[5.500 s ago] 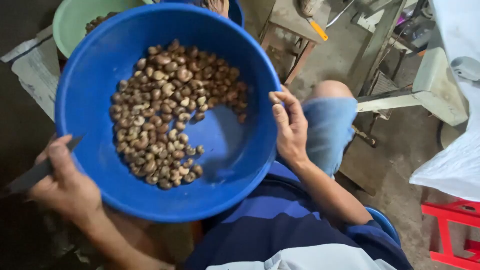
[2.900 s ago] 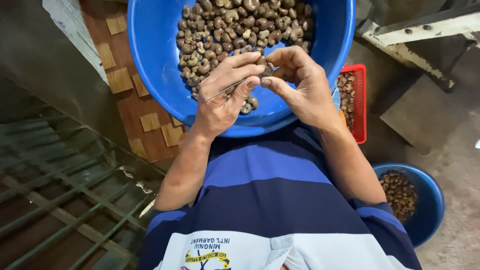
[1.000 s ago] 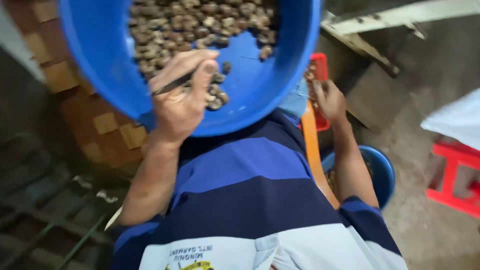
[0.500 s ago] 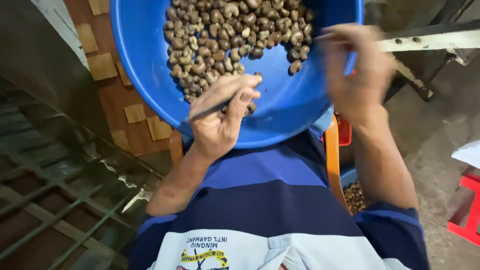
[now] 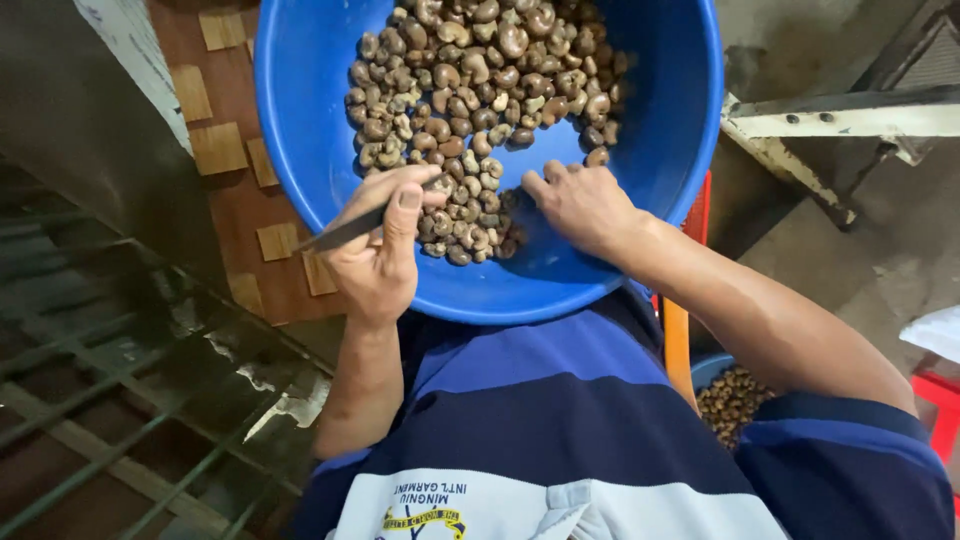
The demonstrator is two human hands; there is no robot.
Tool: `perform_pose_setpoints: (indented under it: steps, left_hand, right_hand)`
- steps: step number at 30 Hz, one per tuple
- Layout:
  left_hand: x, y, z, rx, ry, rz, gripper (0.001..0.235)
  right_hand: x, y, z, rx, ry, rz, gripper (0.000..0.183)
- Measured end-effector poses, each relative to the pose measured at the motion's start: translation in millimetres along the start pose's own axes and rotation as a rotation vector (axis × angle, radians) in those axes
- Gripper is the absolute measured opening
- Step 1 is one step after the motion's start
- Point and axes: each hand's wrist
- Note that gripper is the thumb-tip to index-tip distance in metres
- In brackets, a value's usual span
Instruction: The person sits and uses a small metal tool to peel the skin off cashew nuts. They pick up a nut from a large blue basin, scrape the skin with the tool, and drop the peeled nut into a smaller container.
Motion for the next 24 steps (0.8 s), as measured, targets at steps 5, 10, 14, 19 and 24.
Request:
perform_pose_setpoints:
  steps: [5,10,14,19,24]
  left_hand:
    - [-2,-3,-6,-0.019,0.013,-0.043,0.021]
    - [-15,-11,7,0.032,-0.009,-0.012,0.020]
    - [6,-12,7,0.045,0.009,-0.023,0.020]
    - [3,-19,10,0.104,0.085,-0.119,0.022]
    - [-10,-33,-1,0.263,0.130,-0.243,0.030]
  right_hand:
    - [18,-1,-32,-0.020,-0.061,-0.121,0.008]
    - [-6,-23,-32,-0.033,-0.159,-0.170,0.020]
    - [-20,-42,-15,0.147,-0.183,-0.053,0.012]
    - [-20,62,4,0.071,-0.212,0.343,0.028]
    - [-7,130,-12,-0.231,-0.287,1.784,0.029]
Point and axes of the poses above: each hand's wrist, its own z-axis towards the middle knuckle, its own y-axis out of the back of the hand, x = y × z, and after that the axes turned 1 degree about x, right-handed
